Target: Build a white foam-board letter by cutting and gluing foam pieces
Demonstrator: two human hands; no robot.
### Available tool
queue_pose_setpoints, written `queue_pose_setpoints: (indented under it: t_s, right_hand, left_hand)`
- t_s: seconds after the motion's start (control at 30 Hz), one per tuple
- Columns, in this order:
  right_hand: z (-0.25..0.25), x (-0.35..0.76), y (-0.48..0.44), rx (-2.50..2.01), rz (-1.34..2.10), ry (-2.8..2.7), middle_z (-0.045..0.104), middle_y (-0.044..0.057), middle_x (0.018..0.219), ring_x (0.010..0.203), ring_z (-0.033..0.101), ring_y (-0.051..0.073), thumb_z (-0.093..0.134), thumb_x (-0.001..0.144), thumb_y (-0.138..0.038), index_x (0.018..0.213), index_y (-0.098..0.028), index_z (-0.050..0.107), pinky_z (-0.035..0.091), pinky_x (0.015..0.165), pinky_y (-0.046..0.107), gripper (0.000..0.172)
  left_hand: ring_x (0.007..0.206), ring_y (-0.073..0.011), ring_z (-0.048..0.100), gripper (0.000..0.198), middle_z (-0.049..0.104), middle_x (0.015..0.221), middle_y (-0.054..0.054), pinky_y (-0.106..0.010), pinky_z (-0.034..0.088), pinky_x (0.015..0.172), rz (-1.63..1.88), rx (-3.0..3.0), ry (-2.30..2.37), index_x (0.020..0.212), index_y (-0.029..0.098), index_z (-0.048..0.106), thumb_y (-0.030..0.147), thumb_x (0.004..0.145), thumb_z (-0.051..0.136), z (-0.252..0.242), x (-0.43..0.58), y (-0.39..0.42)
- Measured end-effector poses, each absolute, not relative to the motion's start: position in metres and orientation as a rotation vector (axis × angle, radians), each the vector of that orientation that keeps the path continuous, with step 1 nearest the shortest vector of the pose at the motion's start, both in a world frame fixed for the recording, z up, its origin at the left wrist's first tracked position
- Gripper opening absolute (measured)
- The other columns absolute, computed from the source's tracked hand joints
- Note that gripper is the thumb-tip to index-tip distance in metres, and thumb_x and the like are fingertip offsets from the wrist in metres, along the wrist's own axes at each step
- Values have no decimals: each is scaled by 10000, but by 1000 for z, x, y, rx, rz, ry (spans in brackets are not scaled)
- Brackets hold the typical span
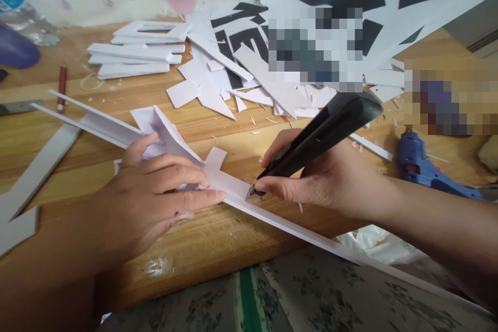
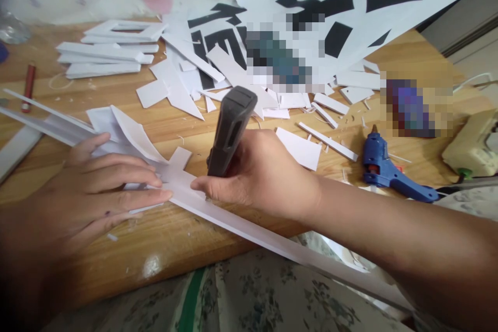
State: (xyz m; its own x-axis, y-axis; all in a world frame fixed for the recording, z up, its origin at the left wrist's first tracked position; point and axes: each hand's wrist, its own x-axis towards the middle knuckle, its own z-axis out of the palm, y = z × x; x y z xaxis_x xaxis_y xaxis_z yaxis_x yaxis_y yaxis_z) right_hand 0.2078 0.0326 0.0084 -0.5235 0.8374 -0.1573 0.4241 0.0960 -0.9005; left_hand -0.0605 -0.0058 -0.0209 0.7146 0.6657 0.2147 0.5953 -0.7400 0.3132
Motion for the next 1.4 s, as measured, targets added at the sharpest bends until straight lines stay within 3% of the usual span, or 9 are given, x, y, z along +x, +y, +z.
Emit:
queue_pose_setpoints:
  t_s: [0.47,0.73,0.97,1.07,1.17,1.27,1.33,1.4]
  right_hand:
    - [11,204,31,-1250,1354,-1966,618,-34,581,492,527,100,763,686,-304,683,-200,612,383,413,220,183]
    - [24,204,30,-1239,1255,-2041,620,-13,597,521,536,110,748,701,-334,670,-178,628,396,427,228,199]
    - [42,210,24,-1169,1260,-1968,650,3,645,570,586,132,773,684,-378,663,-184,644,454,470,245,234]
    - [47,216,25,-1149,1241,-1894,653,25,658,580,616,159,716,750,-419,686,-183,636,504,521,293,257]
    - [45,228,32,-1126,833,-2002,630,40,697,669,626,191,677,788,-402,768,-184,636,531,637,358,222]
    - [31,240,39,-968,229,-2325,605,92,921,833,598,214,655,797,-324,904,-180,645,508,761,401,180]
    - [16,245,42,-877,73,-2548,589,111,1024,907,578,227,537,874,-263,937,-197,652,494,769,402,147]
    - [2,246,43,-840,-20,-2772,598,114,1040,953,563,248,421,931,-222,920,-209,662,483,758,401,243]
  left_hand:
    - [974,-161,578,341,686,969,30,-456,66,1107,430,2622,1047,1082,355,644,138,895,460,-14,-56,-8]
    - [992,-167,592,470,658,1029,17,-500,67,1106,360,2761,993,1189,355,569,55,869,398,-15,-60,-7]
    - [995,-184,591,506,658,1018,5,-552,96,1108,350,2745,1031,1173,371,587,33,834,425,-14,-59,-10]
    - [988,-179,594,466,663,1025,7,-556,98,1107,377,2732,1015,1151,354,605,49,843,433,-13,-57,-10]
    - [992,-175,588,445,670,1037,-2,-568,71,1099,409,2735,986,1147,344,609,60,868,410,-13,-58,-10]
    - [1004,-174,581,452,668,1052,-5,-579,66,1086,420,2747,987,1162,355,597,61,880,400,-15,-59,-11]
    - [1013,-179,576,456,665,1058,0,-588,75,1078,409,2754,991,1179,367,583,67,885,404,-16,-59,-12]
    - [1033,-181,566,456,660,1070,7,-593,70,1078,386,2760,1005,1195,379,570,78,889,416,-17,-60,-11]
